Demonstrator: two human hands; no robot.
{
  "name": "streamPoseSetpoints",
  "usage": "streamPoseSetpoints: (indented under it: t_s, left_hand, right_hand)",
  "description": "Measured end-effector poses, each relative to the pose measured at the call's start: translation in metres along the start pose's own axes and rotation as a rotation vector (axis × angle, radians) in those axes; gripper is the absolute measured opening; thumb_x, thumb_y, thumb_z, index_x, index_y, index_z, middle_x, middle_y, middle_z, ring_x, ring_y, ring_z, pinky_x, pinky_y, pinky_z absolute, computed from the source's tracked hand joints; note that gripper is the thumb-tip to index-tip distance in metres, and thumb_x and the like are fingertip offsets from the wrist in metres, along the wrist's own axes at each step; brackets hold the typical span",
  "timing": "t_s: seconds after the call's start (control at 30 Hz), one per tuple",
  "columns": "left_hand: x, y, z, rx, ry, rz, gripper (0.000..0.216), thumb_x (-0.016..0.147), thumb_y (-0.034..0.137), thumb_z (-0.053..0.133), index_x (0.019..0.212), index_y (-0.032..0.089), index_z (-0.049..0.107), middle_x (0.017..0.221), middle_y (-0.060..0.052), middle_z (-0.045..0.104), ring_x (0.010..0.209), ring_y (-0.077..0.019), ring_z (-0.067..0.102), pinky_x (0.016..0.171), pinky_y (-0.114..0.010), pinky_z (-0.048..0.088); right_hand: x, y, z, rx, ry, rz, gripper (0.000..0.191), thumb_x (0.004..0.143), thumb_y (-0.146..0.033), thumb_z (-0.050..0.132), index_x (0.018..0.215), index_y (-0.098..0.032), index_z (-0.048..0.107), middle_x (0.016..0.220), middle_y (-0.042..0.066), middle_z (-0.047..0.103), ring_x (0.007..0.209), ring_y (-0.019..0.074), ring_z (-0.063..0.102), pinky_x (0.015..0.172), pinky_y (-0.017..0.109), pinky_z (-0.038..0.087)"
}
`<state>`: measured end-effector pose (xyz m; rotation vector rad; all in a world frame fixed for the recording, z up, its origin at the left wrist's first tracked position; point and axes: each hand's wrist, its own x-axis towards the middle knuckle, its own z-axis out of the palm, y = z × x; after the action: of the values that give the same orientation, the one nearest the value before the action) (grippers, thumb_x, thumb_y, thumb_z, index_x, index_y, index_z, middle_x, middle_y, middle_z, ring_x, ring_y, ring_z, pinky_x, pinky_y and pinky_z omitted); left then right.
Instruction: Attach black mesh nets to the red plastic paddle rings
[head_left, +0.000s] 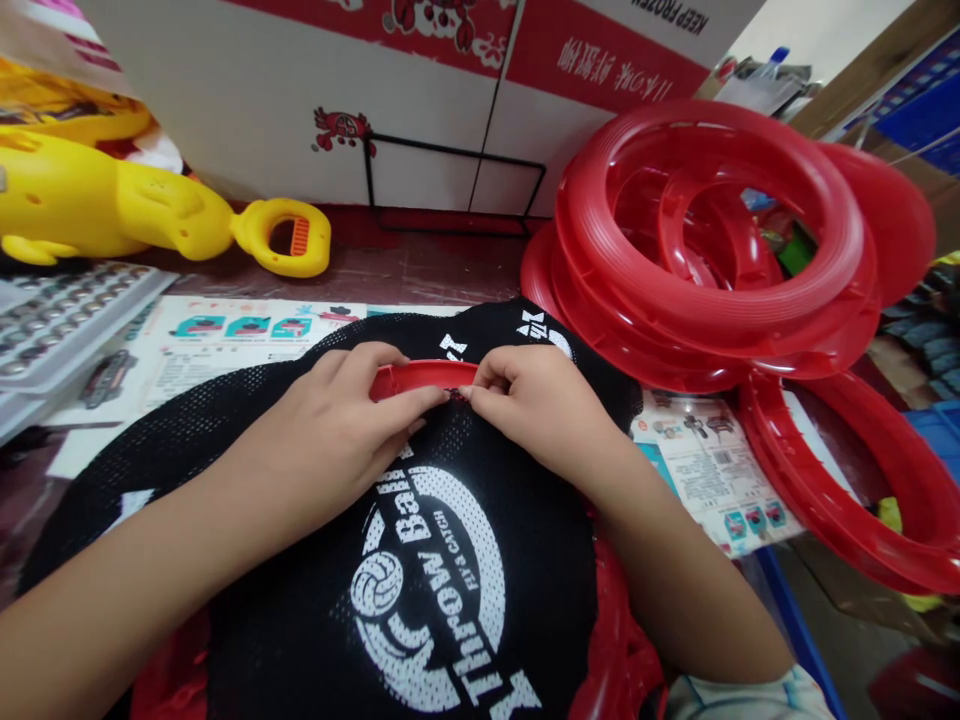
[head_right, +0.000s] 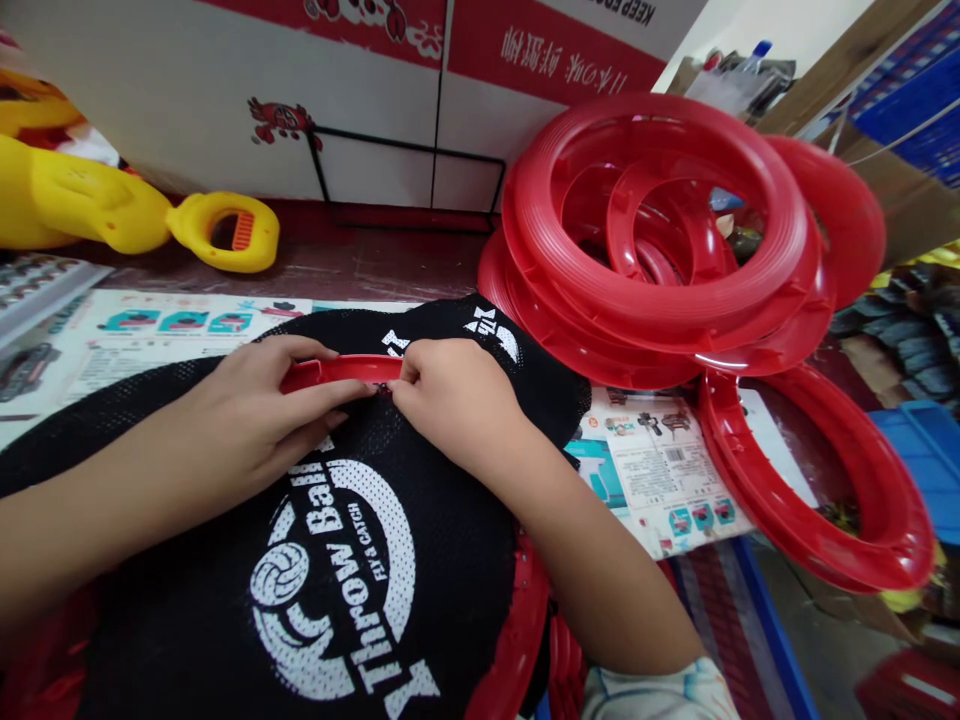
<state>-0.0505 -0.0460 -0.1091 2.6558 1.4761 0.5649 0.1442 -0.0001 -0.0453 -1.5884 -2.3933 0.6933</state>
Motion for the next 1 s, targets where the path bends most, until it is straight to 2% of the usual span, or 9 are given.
streamPoseSetpoints:
  t_s: [0.23, 0.4, 0.6, 0.73, 1.0]
  left_hand:
    - [-0.002, 0.001, -0.001, 0.044, -0.007, 0.005, 0.037, 0.093, 0.023, 0.04, 0.124, 0.026, 0.059, 0.119, -0.016, 0.044, 0.103, -0.0337, 0.05, 0.082, -0.051, 0.052]
    - [-0.003, 0.003, 0.0, 0.015, -0.035, -0.043, 0.034, 0.094, 0.027, 0.039, 0.122, 0.027, 0.06, 0.12, -0.014, 0.044, 0.104, -0.0329, 0.051, 0.082, -0.05, 0.052]
    - [-0.005, 0.0, 0.003, 0.01, -0.023, -0.019, 0.035, 0.094, 0.026, 0.04, 0.125, 0.026, 0.056, 0.121, -0.014, 0.043, 0.104, -0.0335, 0.051, 0.084, -0.051, 0.052]
    - [-0.007, -0.003, 0.006, 0.009, -0.002, 0.001, 0.036, 0.094, 0.027, 0.042, 0.127, 0.027, 0.053, 0.121, -0.014, 0.044, 0.106, -0.0345, 0.051, 0.084, -0.051, 0.052]
    - [-0.007, -0.003, 0.006, -0.005, 0.003, 0.014, 0.034, 0.093, 0.025, 0.043, 0.125, 0.024, 0.055, 0.122, -0.015, 0.042, 0.109, -0.0349, 0.05, 0.088, -0.052, 0.051]
  right_hand:
    - [0.0, 0.002, -0.008, 0.064, -0.116, 0.0, 0.013, 0.081, -0.024, 0.064, 0.071, -0.016, 0.068, 0.062, -0.004, 0.06, 0.059, 0.0084, 0.049, 0.059, 0.023, 0.031]
    - [-0.006, 0.001, -0.017, 0.039, -0.2, 0.022, 0.003, 0.077, -0.014, 0.066, 0.079, -0.017, 0.067, 0.066, -0.004, 0.061, 0.062, 0.0087, 0.051, 0.06, 0.023, 0.033]
    - [-0.008, 0.01, -0.021, 0.142, -0.165, 0.019, 0.016, 0.076, -0.008, 0.057, 0.089, -0.018, 0.059, 0.073, -0.004, 0.063, 0.064, 0.0096, 0.055, 0.059, 0.022, 0.036]
    - [-0.006, 0.016, -0.018, 0.241, -0.138, 0.045, 0.017, 0.077, -0.01, 0.055, 0.091, -0.02, 0.055, 0.071, -0.004, 0.062, 0.063, 0.0101, 0.056, 0.058, 0.023, 0.038]
    - [-0.001, 0.017, -0.013, 0.259, -0.087, 0.078, 0.02, 0.075, -0.008, 0.057, 0.089, -0.02, 0.051, 0.067, -0.005, 0.06, 0.059, 0.01, 0.054, 0.057, 0.023, 0.037]
